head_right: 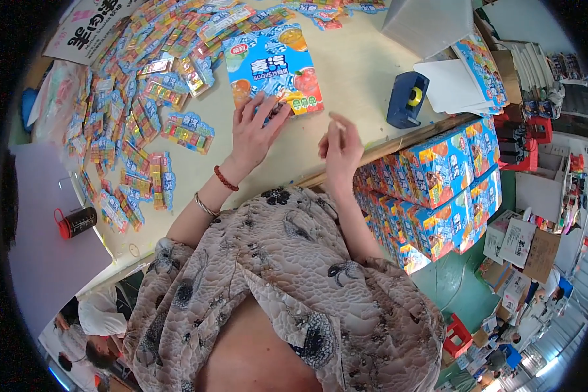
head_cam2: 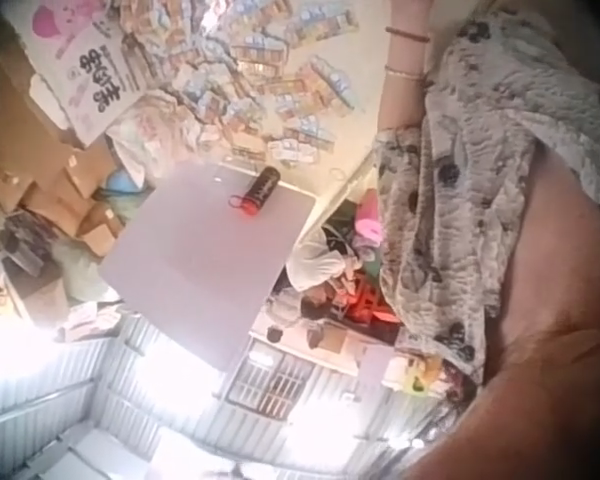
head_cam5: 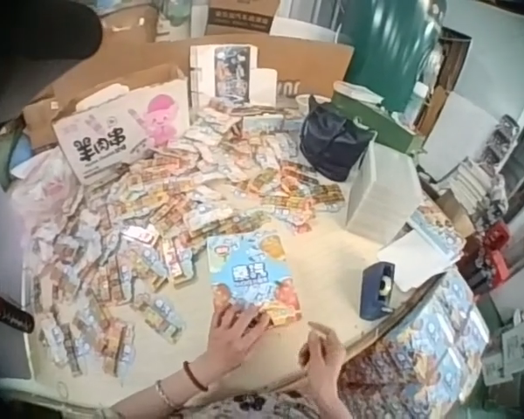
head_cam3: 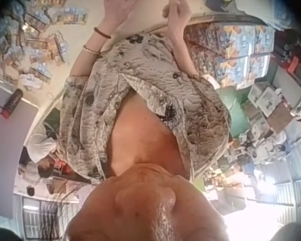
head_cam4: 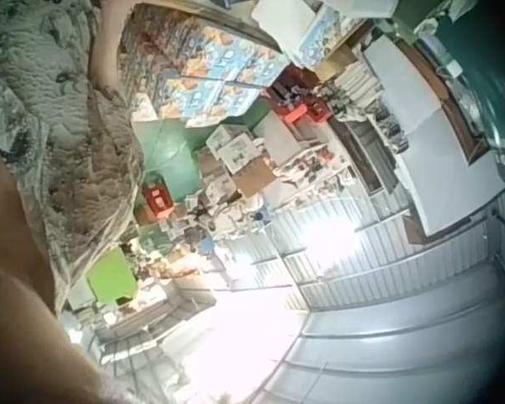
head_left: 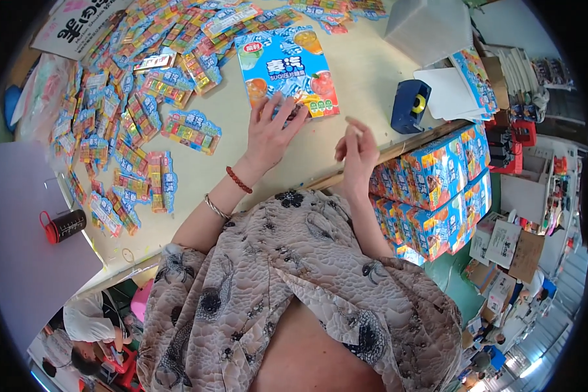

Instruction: Sorting small snack packets into piles and packing them into display boxes at a factory workbench.

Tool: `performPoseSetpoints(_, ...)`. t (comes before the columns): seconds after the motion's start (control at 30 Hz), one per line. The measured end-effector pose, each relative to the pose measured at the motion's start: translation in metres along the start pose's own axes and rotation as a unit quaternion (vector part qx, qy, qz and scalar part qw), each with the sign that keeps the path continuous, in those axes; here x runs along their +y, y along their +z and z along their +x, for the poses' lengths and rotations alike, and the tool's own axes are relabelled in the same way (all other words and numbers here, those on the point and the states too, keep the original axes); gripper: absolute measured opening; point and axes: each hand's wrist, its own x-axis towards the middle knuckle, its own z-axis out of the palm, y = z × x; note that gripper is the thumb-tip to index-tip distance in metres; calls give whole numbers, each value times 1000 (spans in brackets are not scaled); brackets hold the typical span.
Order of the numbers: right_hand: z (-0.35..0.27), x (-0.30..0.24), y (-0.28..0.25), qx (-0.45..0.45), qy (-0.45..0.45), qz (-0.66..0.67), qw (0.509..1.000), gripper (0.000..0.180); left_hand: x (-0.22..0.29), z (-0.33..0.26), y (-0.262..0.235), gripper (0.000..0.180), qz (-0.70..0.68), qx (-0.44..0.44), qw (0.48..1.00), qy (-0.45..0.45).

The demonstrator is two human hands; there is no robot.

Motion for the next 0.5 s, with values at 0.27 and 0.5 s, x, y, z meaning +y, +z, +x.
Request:
performPoseSetpoints(0.27, 128, 6, -4, -97, -23, -193, 976, 59, -2, -4, -20, 53, -20, -90, 995, -48)
performPoseSetpoints(0.5, 120, -33, 19, -352, 63, -233, 904, 76, -7, 9, -6, 62, -287, 16, 916, -281)
